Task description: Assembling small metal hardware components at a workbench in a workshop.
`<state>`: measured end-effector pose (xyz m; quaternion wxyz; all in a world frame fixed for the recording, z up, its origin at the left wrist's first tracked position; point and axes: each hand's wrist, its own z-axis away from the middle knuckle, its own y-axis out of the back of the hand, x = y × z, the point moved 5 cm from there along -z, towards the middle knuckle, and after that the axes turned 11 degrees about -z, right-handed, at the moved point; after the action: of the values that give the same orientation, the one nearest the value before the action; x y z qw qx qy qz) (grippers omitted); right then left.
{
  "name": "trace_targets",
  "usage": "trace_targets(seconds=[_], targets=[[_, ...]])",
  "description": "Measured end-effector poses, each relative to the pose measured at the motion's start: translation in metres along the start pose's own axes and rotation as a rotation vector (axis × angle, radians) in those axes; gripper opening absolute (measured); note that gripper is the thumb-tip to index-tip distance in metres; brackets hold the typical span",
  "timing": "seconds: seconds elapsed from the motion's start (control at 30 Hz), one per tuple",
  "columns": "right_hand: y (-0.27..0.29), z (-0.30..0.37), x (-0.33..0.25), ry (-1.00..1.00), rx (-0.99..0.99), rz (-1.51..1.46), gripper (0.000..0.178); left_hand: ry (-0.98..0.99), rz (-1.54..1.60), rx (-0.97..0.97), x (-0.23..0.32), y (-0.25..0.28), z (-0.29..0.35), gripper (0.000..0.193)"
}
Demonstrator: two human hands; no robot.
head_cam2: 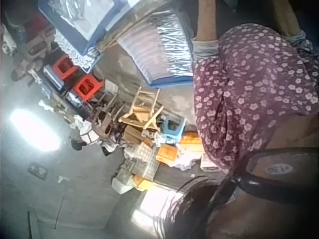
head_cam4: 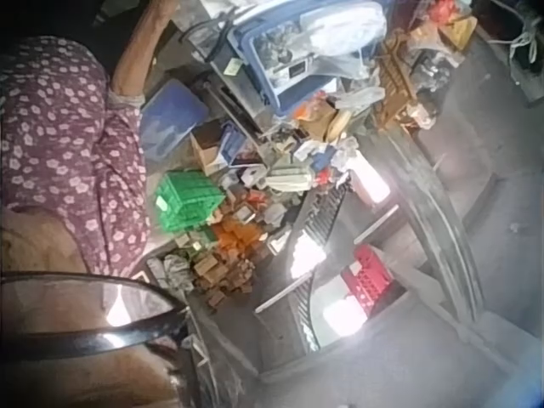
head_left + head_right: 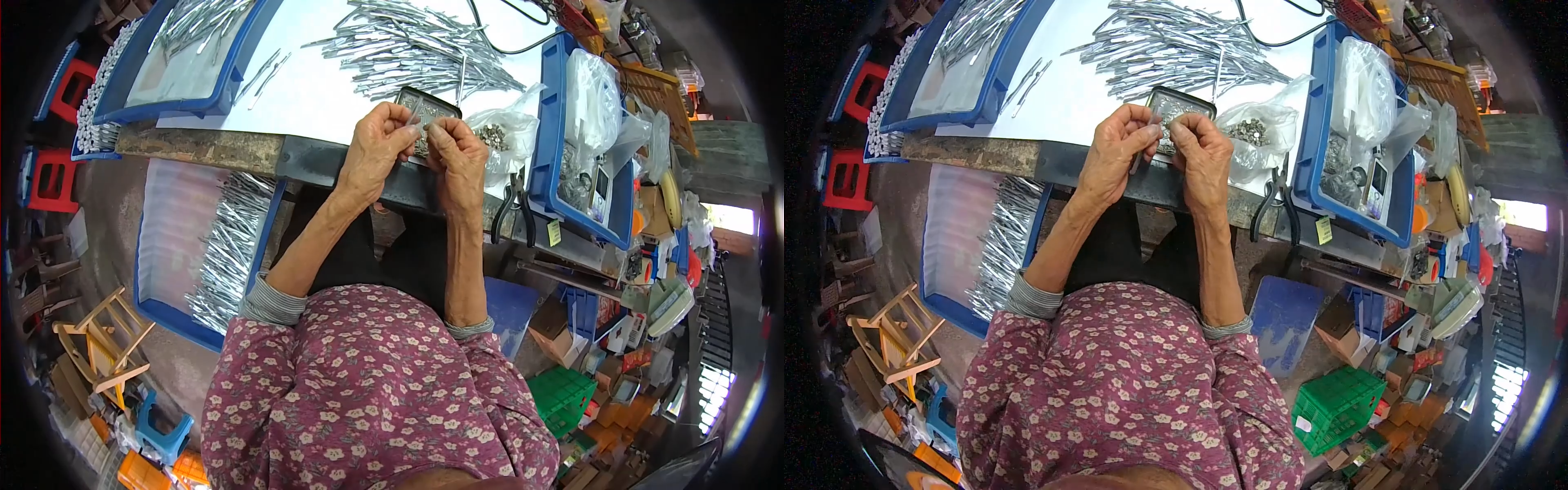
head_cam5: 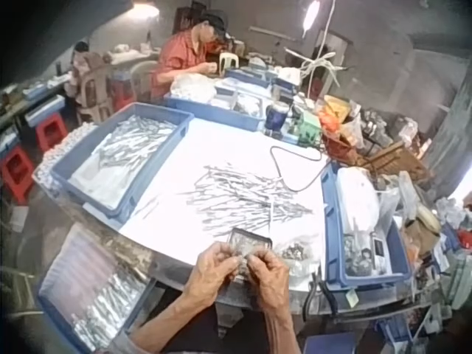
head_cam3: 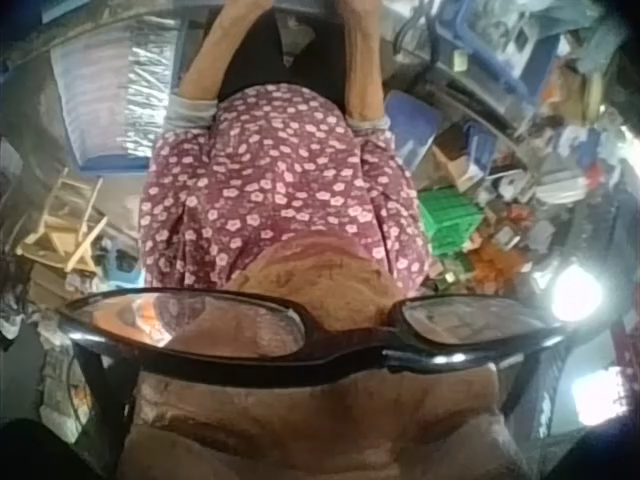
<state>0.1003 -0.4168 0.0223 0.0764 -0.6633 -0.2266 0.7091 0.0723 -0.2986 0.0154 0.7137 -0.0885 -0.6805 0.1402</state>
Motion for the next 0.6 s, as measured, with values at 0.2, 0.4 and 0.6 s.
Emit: trace_targets(seconds=[0.2, 0.4, 0.6], targets=[[-0.002, 0.002, -0.001, 0.030, 0.005, -0.005, 0.013, -0.001, 0.091, -0.006, -0.007, -0.004, -0.005, 0.014], [0.002, 0.000, -0.001, 0.052, 0.007, -0.026, 0.013, -0.008, 0.083, -0.017, -0.006, -0.005, -0.004, 0.014], [-0.002, 0.001, -0.013, 0.124, 0.080, 0.068, 0.013, 0.057, 0.039, -0.080, -0.007, -0.003, 0.003, 0.026]])
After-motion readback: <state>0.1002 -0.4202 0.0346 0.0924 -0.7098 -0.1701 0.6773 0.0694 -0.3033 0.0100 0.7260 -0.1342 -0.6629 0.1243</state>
